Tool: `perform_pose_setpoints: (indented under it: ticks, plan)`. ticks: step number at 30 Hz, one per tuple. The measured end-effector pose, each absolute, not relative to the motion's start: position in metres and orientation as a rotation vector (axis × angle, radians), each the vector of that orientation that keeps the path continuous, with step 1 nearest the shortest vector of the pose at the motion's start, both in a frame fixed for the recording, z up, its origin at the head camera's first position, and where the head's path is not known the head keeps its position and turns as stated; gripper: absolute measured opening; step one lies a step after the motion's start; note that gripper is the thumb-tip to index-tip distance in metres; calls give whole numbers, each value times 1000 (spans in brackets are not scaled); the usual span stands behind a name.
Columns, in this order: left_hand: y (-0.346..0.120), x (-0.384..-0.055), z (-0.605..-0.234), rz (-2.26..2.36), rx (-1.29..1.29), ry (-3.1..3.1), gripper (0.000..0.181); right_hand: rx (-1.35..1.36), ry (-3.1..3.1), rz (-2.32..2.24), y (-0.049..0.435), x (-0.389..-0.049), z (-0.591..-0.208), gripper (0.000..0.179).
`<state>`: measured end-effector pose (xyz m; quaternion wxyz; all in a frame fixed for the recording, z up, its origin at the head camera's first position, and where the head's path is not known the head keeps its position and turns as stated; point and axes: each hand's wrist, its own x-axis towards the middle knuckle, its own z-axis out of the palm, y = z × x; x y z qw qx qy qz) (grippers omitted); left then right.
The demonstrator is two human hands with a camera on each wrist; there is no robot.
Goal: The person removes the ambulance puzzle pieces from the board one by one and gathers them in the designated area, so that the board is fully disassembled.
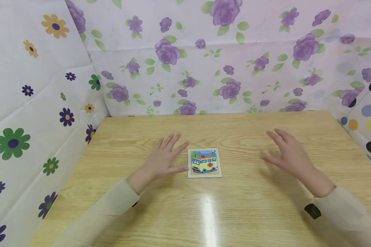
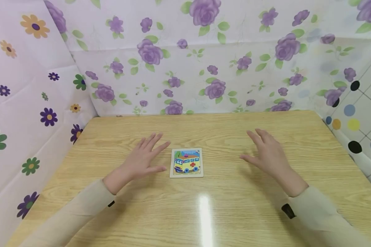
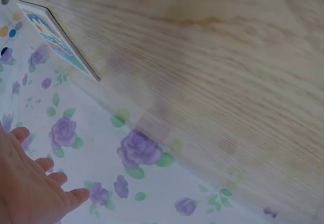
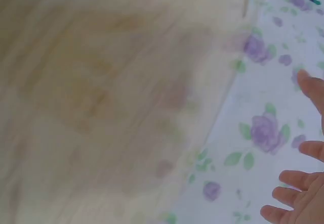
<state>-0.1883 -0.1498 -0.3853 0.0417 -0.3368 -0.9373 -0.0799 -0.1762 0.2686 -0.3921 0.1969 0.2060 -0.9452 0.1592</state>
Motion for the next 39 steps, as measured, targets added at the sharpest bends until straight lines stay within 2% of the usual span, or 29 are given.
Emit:
perform_pose_setpoints:
  ticks: [10, 13, 17, 24, 39]
  plan:
    - [-135, -188, -387, -162, -1183, -2839, 76, 639, -2691, 569, 234, -185, -384, 74]
    - [-131, -189, -390, -136, -1226, -2821, 78, 634, -2705, 581, 227, -191, -383, 71]
    - [-127, -190, -395, -121, -1280, -2815, 90, 612, -2769, 622, 220, -198, -383, 68]
    - [-121, -193, -401, -142, -1318, -2867, 73, 592, -2858, 717, 203, -210, -383, 63]
    - [-111, -196, -410, -98, -1343, -3002, 71, 725, -2918, 814, 153, -222, -399, 47]
